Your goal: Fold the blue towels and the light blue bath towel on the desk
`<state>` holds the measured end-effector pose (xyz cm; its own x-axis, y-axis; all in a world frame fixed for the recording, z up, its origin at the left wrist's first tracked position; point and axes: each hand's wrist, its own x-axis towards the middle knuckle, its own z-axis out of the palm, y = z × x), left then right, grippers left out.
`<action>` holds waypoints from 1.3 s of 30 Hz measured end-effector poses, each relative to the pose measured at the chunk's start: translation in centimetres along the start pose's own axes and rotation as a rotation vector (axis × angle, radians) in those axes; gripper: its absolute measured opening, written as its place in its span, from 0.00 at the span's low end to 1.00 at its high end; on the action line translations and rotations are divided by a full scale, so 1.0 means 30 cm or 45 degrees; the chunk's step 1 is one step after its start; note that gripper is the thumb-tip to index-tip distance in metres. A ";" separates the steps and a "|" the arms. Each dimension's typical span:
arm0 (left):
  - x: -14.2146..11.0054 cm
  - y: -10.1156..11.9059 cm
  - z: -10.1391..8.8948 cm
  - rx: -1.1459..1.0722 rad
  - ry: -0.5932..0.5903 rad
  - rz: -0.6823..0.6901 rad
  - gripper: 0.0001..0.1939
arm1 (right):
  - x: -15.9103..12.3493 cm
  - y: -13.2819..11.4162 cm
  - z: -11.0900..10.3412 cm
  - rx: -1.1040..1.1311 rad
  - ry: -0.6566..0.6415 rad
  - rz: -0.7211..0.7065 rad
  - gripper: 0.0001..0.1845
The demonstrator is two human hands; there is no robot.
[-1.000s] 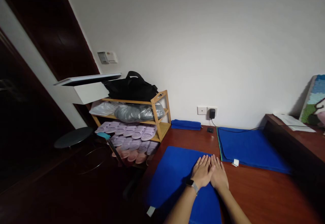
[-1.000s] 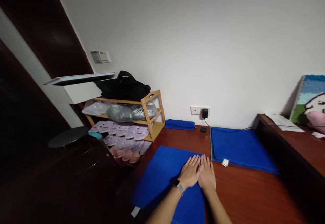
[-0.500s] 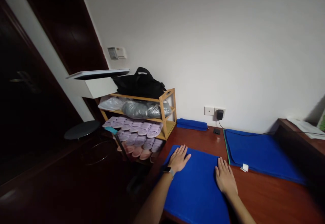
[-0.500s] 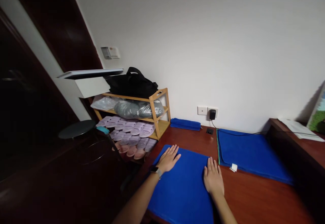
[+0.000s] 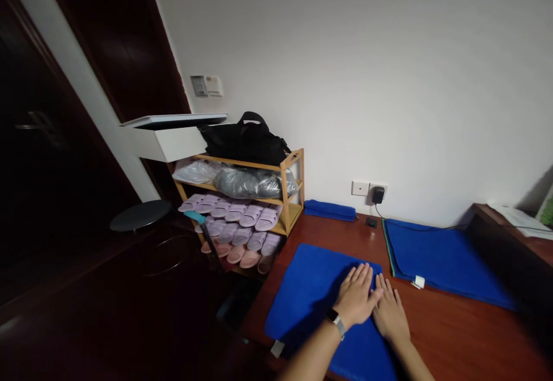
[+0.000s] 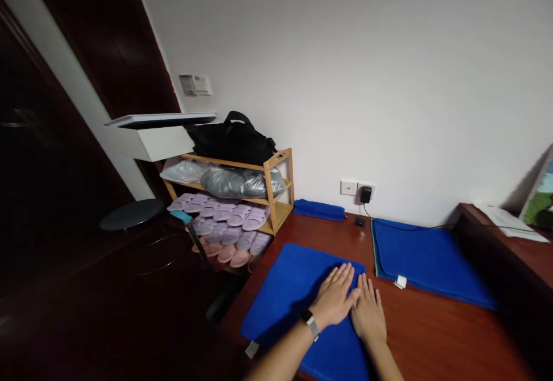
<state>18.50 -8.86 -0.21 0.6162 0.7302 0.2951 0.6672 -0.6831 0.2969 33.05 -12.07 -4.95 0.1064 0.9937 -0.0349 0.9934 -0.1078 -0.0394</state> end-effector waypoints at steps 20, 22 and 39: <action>-0.172 -0.645 -0.243 0.211 -0.122 -0.619 0.40 | 0.060 0.002 -0.007 0.048 0.036 0.115 0.38; -0.180 -0.655 -0.251 0.217 -0.081 -0.617 0.40 | 0.098 0.001 -0.026 0.046 0.044 0.119 0.38; 0.066 -0.183 0.045 0.078 -0.136 -0.208 0.37 | 0.149 -0.004 -0.034 0.004 -0.005 0.095 0.36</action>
<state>16.62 -3.64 -2.48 0.5364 0.8308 0.1484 0.7842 -0.5556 0.2762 33.45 -7.59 -4.08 0.1802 0.9828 -0.0416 0.9825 -0.1818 -0.0394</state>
